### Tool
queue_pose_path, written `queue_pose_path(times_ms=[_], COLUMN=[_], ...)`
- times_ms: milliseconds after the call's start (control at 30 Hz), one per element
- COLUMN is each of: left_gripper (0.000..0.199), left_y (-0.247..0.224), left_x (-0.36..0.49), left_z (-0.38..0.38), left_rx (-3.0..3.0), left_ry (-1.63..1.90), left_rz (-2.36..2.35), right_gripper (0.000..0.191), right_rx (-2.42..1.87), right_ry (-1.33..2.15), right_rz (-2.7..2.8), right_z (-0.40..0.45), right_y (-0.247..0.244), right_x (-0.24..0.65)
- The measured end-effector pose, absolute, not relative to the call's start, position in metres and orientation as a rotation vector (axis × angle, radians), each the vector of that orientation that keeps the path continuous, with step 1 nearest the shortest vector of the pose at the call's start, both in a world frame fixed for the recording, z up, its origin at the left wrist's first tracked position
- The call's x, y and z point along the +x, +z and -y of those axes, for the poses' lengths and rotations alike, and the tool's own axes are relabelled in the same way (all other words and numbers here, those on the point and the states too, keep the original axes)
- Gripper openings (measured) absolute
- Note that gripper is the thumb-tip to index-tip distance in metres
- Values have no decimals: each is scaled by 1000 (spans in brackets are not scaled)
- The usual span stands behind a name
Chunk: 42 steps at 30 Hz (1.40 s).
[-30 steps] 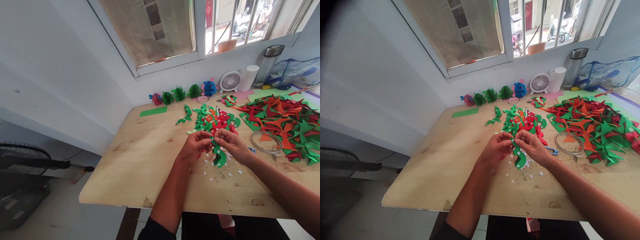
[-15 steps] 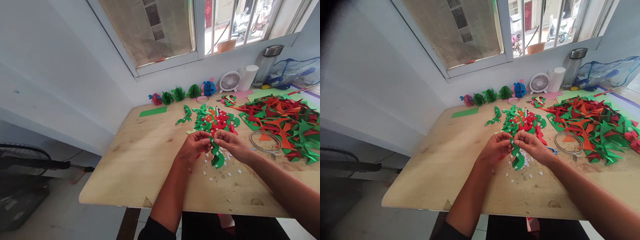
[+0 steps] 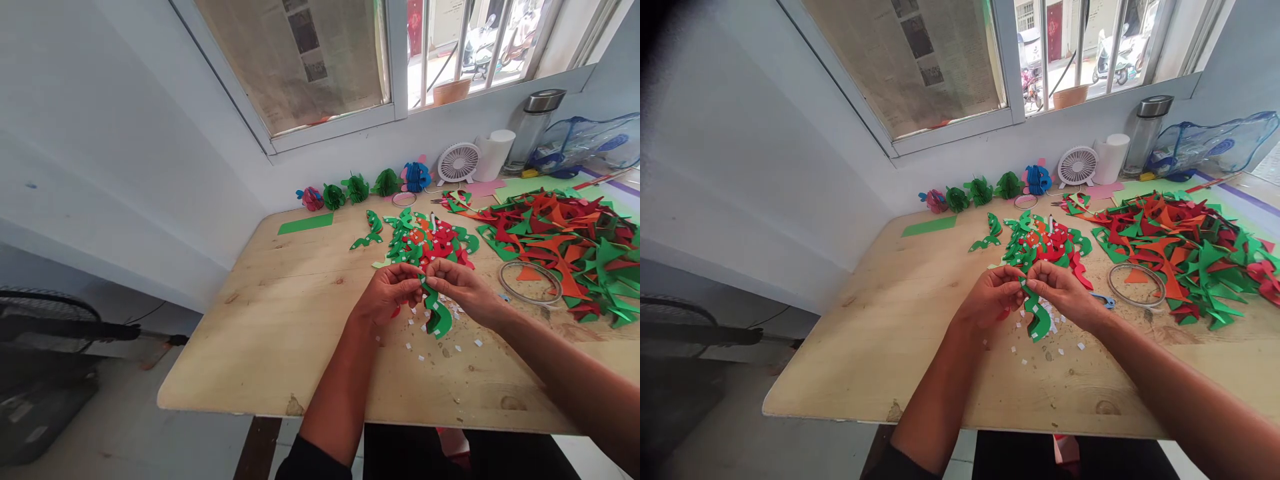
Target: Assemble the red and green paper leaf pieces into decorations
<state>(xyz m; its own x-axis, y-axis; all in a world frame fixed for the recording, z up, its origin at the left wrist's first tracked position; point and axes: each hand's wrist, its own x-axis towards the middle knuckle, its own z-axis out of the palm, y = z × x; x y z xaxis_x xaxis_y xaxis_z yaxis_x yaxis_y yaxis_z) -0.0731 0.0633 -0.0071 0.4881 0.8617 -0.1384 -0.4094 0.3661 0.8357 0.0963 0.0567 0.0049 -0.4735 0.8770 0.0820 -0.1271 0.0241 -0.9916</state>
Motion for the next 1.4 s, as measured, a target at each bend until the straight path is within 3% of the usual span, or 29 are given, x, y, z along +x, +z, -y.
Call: queue_pose_path(times_ms=[1400], left_gripper=[24], left_y=[-9], left_x=[-70], left_z=[-64], left_rx=[884], left_ry=[933], left_rz=[-654], right_gripper=[28], right_rx=[-872], right_ry=[1578], right_rz=[1310], right_z=[-59], right_y=[-4], right_x=[92])
